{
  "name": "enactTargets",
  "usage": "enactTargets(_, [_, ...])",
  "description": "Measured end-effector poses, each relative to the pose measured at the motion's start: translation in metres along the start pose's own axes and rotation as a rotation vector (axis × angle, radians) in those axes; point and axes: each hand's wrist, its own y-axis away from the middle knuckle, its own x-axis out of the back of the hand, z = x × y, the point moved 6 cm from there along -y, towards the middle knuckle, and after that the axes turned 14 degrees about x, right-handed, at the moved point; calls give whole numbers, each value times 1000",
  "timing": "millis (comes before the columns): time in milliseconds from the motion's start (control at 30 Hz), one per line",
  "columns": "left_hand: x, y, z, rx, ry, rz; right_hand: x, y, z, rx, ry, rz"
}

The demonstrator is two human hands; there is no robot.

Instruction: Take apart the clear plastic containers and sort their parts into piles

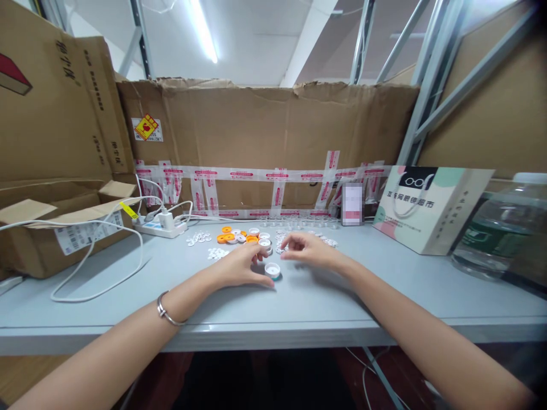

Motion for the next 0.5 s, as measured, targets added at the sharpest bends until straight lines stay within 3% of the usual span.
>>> enactTargets(67, [-6,-3,-6,44,7,-50,-24,-1,-8,45,-8,-115])
enactTargets(167, [-13,-7,-12,60,36,-69,-40,-1,-7,48,-23,-160])
enactTargets(500, [-20,-3,-2,4,140,-146,-41,1,-10,86,-159,-158])
